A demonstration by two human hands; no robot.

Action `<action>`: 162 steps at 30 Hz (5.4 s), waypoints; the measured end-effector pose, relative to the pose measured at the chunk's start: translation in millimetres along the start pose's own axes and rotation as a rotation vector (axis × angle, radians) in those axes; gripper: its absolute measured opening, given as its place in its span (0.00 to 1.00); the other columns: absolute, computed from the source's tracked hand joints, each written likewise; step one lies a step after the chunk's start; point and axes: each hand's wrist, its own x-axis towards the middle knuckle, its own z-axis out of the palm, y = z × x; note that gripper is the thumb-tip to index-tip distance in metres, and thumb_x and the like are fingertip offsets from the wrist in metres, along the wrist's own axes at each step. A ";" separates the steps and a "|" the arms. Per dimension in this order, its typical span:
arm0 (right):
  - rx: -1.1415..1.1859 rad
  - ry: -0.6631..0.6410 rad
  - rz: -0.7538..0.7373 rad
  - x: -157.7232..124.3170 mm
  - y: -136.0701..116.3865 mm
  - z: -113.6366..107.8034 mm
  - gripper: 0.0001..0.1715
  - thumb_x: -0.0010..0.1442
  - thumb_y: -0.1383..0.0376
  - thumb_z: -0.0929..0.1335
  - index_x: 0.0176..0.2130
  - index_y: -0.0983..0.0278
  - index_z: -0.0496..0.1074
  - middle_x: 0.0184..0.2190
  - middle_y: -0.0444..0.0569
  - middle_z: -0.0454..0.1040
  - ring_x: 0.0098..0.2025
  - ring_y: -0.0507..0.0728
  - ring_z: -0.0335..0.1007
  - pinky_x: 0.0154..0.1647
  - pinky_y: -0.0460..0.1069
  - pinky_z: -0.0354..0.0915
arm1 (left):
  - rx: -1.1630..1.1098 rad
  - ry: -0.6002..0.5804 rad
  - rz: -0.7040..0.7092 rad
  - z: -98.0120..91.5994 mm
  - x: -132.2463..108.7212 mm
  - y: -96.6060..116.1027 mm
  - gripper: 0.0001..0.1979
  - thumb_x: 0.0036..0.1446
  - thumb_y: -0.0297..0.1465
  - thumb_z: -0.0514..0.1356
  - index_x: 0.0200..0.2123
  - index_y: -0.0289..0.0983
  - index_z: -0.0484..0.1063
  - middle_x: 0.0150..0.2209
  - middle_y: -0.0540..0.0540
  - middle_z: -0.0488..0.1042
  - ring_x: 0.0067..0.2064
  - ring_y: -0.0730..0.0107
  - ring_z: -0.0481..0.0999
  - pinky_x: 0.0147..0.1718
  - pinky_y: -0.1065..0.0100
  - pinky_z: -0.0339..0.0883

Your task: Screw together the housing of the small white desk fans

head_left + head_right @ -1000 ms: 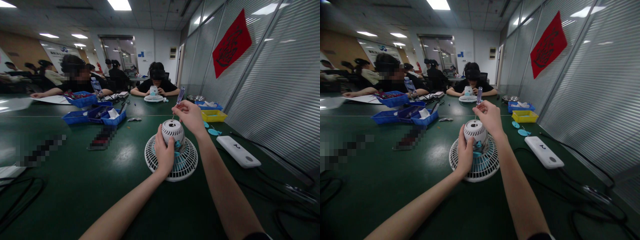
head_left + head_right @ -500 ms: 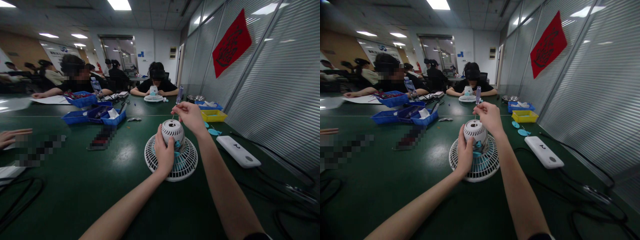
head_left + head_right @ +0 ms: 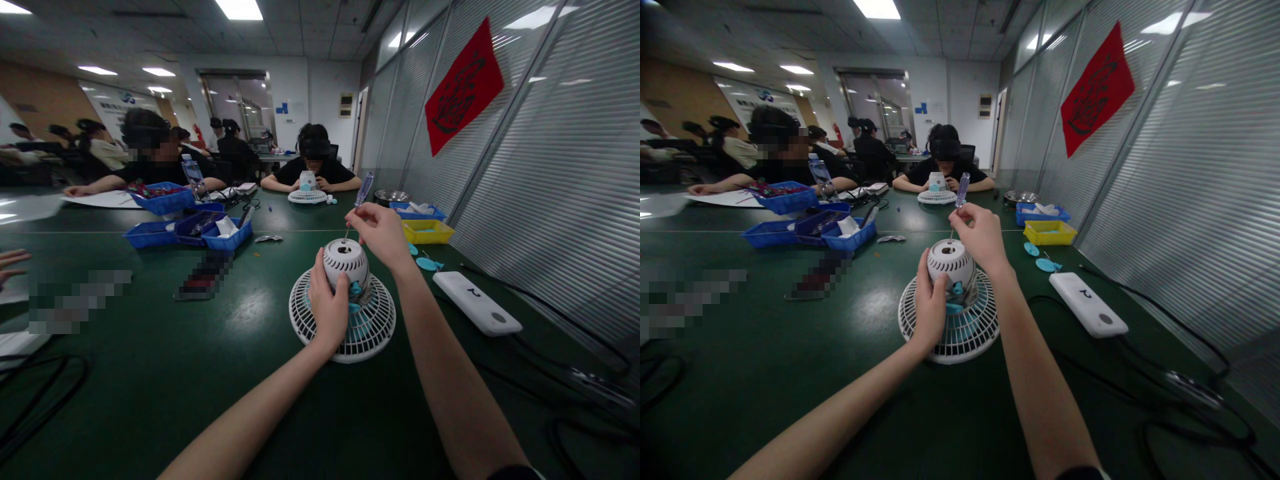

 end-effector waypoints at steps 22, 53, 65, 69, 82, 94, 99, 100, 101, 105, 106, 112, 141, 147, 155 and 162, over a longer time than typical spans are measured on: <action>0.127 -0.026 0.114 0.3 -3.3 1.4 0.09 0.58 0.66 0.70 0.28 0.64 0.68 0.29 0.50 0.80 0.25 0.50 0.71 0.21 0.44 0.60 | 0.014 0.015 0.007 0.1 0.1 -1.5 0.30 0.61 0.36 0.52 0.66 0.42 0.56 0.70 0.41 0.59 0.70 0.56 0.58 0.69 0.53 0.49; 0.029 0.004 0.052 0.5 1.4 0.2 0.11 0.57 0.61 0.71 0.29 0.62 0.67 0.28 0.49 0.78 0.30 0.53 0.73 0.27 0.47 0.63 | 0.019 0.019 0.000 0.4 -0.2 -0.1 0.30 0.61 0.37 0.52 0.66 0.43 0.57 0.69 0.41 0.61 0.70 0.56 0.59 0.68 0.53 0.51; 0.067 0.004 0.033 0.5 -0.3 1.5 0.09 0.57 0.64 0.70 0.27 0.63 0.68 0.28 0.49 0.78 0.28 0.52 0.72 0.27 0.47 0.64 | 0.012 0.017 0.000 0.4 0.1 0.1 0.29 0.61 0.36 0.52 0.65 0.42 0.58 0.68 0.40 0.62 0.70 0.57 0.58 0.68 0.54 0.50; 0.065 0.002 0.022 0.8 2.1 2.8 0.07 0.57 0.66 0.69 0.28 0.64 0.69 0.29 0.50 0.79 0.23 0.49 0.68 0.25 0.47 0.62 | 0.006 0.016 0.007 0.3 0.5 -0.7 0.29 0.60 0.37 0.52 0.65 0.41 0.58 0.68 0.40 0.61 0.70 0.56 0.58 0.69 0.53 0.48; -0.094 0.056 -0.028 0.8 0.3 -1.2 0.08 0.57 0.63 0.70 0.27 0.63 0.70 0.26 0.45 0.76 0.21 0.48 0.62 0.27 0.48 0.59 | -0.009 0.007 -0.002 0.2 0.7 -0.3 0.32 0.59 0.38 0.52 0.66 0.38 0.56 0.70 0.37 0.59 0.70 0.55 0.58 0.68 0.53 0.48; 0.016 0.036 -0.031 1.2 3.4 0.2 0.09 0.55 0.63 0.72 0.28 0.63 0.70 0.27 0.47 0.75 0.28 0.52 0.66 0.28 0.49 0.62 | -0.009 0.004 -0.005 0.5 -0.1 2.3 0.32 0.59 0.38 0.52 0.66 0.36 0.56 0.70 0.37 0.57 0.70 0.55 0.58 0.68 0.53 0.49; 0.056 0.030 -0.015 1.5 4.1 1.4 0.08 0.55 0.63 0.72 0.28 0.64 0.72 0.27 0.48 0.76 0.27 0.51 0.66 0.26 0.48 0.62 | -0.005 0.005 -0.007 0.6 0.3 0.1 0.33 0.59 0.38 0.52 0.66 0.37 0.55 0.70 0.38 0.57 0.70 0.56 0.58 0.68 0.53 0.49; 0.067 0.026 -0.001 1.5 3.8 1.8 0.07 0.55 0.64 0.72 0.28 0.64 0.72 0.27 0.48 0.77 0.26 0.51 0.66 0.26 0.48 0.61 | -0.005 0.007 -0.007 0.6 0.3 -0.3 0.32 0.59 0.38 0.52 0.66 0.38 0.55 0.70 0.38 0.57 0.70 0.56 0.58 0.68 0.53 0.48; 0.079 0.022 0.018 1.5 3.3 2.1 0.07 0.55 0.65 0.72 0.28 0.64 0.72 0.27 0.48 0.77 0.25 0.50 0.66 0.25 0.47 0.61 | -0.005 0.008 -0.009 0.7 0.4 -0.5 0.32 0.59 0.38 0.52 0.66 0.38 0.55 0.70 0.39 0.57 0.70 0.56 0.58 0.69 0.53 0.48; 0.132 0.005 0.067 1.0 0.5 2.3 0.05 0.56 0.67 0.71 0.29 0.66 0.72 0.27 0.48 0.78 0.20 0.47 0.63 0.21 0.46 0.59 | -0.009 0.005 -0.014 0.5 0.2 0.2 0.33 0.58 0.38 0.52 0.66 0.37 0.55 0.70 0.38 0.58 0.70 0.56 0.58 0.69 0.54 0.48; 0.141 0.003 0.066 0.8 -0.1 2.1 0.05 0.57 0.68 0.70 0.29 0.66 0.72 0.27 0.48 0.78 0.20 0.47 0.63 0.20 0.46 0.59 | -0.010 0.004 -0.014 0.4 0.1 0.4 0.33 0.58 0.38 0.52 0.66 0.37 0.55 0.70 0.38 0.58 0.70 0.56 0.58 0.69 0.54 0.48; 0.148 -0.020 0.060 0.1 -3.5 1.1 0.05 0.59 0.69 0.68 0.31 0.67 0.74 0.29 0.50 0.79 0.21 0.47 0.66 0.20 0.45 0.59 | -0.006 -0.001 -0.005 -0.3 0.1 0.3 0.32 0.59 0.38 0.52 0.66 0.37 0.55 0.71 0.37 0.57 0.70 0.56 0.57 0.69 0.54 0.48; 0.065 0.005 0.003 0.0 1.3 1.7 0.09 0.60 0.62 0.69 0.29 0.63 0.69 0.26 0.46 0.75 0.26 0.51 0.70 0.28 0.47 0.64 | 0.007 0.010 -0.003 0.7 -0.4 0.2 0.30 0.61 0.36 0.52 0.66 0.41 0.56 0.69 0.40 0.60 0.70 0.56 0.58 0.69 0.53 0.49; 0.134 0.017 0.036 0.5 3.8 2.9 0.10 0.58 0.62 0.70 0.29 0.63 0.67 0.26 0.47 0.76 0.24 0.50 0.69 0.23 0.45 0.61 | 0.012 0.011 0.000 0.6 0.0 -0.5 0.30 0.60 0.37 0.52 0.66 0.41 0.56 0.70 0.39 0.59 0.70 0.56 0.58 0.69 0.53 0.49; 0.130 -0.015 0.049 0.8 0.1 1.2 0.08 0.60 0.66 0.68 0.29 0.65 0.69 0.29 0.48 0.79 0.17 0.45 0.58 0.20 0.45 0.58 | 0.011 0.004 -0.007 -0.2 0.5 -0.6 0.31 0.60 0.38 0.52 0.66 0.40 0.56 0.68 0.39 0.62 0.70 0.57 0.57 0.69 0.53 0.48; 0.117 -0.038 0.048 -0.1 -1.8 1.7 0.09 0.62 0.68 0.64 0.31 0.66 0.72 0.31 0.49 0.80 0.18 0.45 0.59 0.21 0.45 0.59 | 0.005 0.010 -0.001 0.3 0.3 -0.2 0.30 0.60 0.36 0.52 0.66 0.40 0.57 0.68 0.38 0.61 0.70 0.56 0.59 0.68 0.52 0.50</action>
